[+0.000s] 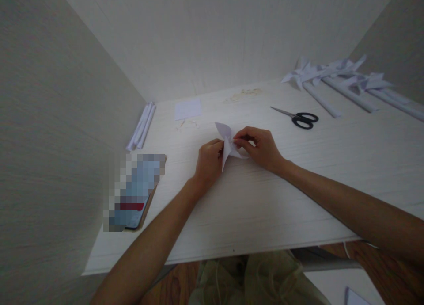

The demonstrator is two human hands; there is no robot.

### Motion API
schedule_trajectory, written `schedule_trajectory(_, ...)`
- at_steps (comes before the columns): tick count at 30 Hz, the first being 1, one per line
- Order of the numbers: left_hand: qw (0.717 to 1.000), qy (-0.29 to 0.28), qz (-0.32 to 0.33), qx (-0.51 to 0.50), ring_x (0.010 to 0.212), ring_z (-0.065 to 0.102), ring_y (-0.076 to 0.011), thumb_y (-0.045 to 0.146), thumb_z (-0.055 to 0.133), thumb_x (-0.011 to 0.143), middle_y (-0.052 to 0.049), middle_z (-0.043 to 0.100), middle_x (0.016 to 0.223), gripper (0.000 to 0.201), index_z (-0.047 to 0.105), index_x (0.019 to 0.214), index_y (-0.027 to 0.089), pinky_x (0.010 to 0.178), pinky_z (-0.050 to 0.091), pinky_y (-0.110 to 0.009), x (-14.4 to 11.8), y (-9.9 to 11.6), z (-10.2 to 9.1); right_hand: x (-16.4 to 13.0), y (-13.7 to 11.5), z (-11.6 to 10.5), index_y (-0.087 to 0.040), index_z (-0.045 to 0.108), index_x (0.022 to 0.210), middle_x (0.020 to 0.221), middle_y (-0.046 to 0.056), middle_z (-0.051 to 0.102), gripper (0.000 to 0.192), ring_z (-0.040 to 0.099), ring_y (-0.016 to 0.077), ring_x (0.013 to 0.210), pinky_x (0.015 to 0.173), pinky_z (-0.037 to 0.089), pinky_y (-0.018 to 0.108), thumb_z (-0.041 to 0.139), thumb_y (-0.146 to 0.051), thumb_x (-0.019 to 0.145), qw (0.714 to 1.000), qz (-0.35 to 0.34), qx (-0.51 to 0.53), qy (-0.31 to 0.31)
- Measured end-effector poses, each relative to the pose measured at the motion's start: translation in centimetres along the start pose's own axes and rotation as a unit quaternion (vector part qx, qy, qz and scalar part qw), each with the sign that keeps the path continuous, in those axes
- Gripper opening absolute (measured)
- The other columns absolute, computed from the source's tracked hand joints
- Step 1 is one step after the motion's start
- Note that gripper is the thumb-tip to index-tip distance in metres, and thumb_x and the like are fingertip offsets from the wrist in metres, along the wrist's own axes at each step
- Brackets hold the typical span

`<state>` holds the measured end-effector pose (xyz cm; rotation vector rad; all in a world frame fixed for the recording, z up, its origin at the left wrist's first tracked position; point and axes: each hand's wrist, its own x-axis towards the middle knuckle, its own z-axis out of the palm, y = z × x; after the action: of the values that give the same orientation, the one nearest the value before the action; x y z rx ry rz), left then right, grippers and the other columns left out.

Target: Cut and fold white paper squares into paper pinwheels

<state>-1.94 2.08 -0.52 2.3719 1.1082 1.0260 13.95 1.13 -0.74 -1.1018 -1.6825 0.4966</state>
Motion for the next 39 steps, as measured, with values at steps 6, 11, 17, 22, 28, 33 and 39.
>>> schedule_trajectory(6,0.999,-0.008,0.026,-0.02,0.062,0.057,-0.0125,0.01,0.05,0.073,-0.007,0.063,0.073,0.015,0.065,0.073,0.011,0.053,0.043,-0.022,-0.13,0.02,-0.09,0.06,-0.28,-0.06,-0.015,0.061,0.065,0.055,-0.001,0.061,0.01,0.05,0.0079,0.048,0.047,0.037,0.021,0.059,-0.021,0.073,0.999,-0.018,-0.047,0.011)
schedule_trajectory(11,0.999,-0.001,0.024,-0.036,0.062,0.057,-0.0124,0.01,0.05,0.073,-0.007,0.064,0.074,0.016,0.066,0.075,0.012,0.053,0.044,-0.021,-0.12,-0.12,-0.12,-0.02,-0.29,-0.1,-0.016,0.061,0.068,0.062,0.0,0.063,0.006,0.054,0.0095,0.054,0.05,0.038,0.022,0.058,-0.019,0.072,0.997,-0.046,-0.062,0.005)
schedule_trajectory(17,0.999,-0.002,0.011,-0.035,0.063,0.058,-0.0128,0.009,0.051,0.072,-0.008,0.064,0.075,0.016,0.066,0.075,0.011,0.056,0.046,-0.022,-0.05,0.1,-0.2,-0.16,-0.28,-0.06,-0.016,0.061,0.069,0.066,0.001,0.064,0.006,0.056,0.0102,0.059,0.055,0.04,0.022,0.057,-0.017,0.074,0.994,-0.077,-0.076,0.001)
schedule_trajectory(22,1.0,-0.012,0.011,-0.018,0.066,0.059,-0.0134,0.008,0.049,0.072,-0.007,0.065,0.077,0.018,0.067,0.075,0.013,0.057,0.046,-0.023,-0.05,0.21,-0.14,-0.07,-0.42,-0.07,-0.016,0.061,0.066,0.059,0.0,0.062,0.011,0.05,0.0082,0.05,0.049,0.037,0.021,0.058,-0.022,0.074,0.993,-0.064,-0.097,0.008)
schedule_trajectory(28,0.999,-0.005,0.01,-0.031,0.064,0.058,-0.0125,0.01,0.052,0.072,-0.007,0.065,0.075,0.015,0.066,0.075,0.012,0.055,0.046,-0.021,-0.03,0.06,-0.23,-0.14,-0.24,-0.03,-0.016,0.063,0.069,0.066,0.001,0.065,0.006,0.056,0.0104,0.058,0.057,0.043,0.023,0.059,-0.017,0.073,0.994,-0.077,-0.071,-0.001)
schedule_trajectory(33,0.999,0.0,0.004,-0.038,0.062,0.058,-0.0117,0.011,0.051,0.073,-0.006,0.064,0.073,0.016,0.067,0.075,0.013,0.054,0.045,-0.021,0.0,0.1,-0.27,-0.25,0.02,-0.02,-0.017,0.064,0.068,0.068,0.002,0.066,0.008,0.059,0.0124,0.064,0.062,0.046,0.026,0.057,-0.015,0.073,0.996,-0.078,-0.05,-0.011)
schedule_trajectory(39,0.999,-0.001,0.002,-0.035,0.064,0.059,-0.0119,0.008,0.051,0.071,-0.006,0.065,0.075,0.017,0.067,0.075,0.013,0.057,0.047,-0.022,0.11,0.36,-0.2,-0.19,0.0,0.01,-0.019,0.065,0.069,0.071,0.001,0.067,0.01,0.06,0.0124,0.066,0.064,0.047,0.026,0.057,-0.014,0.073,0.996,-0.083,-0.031,-0.028)
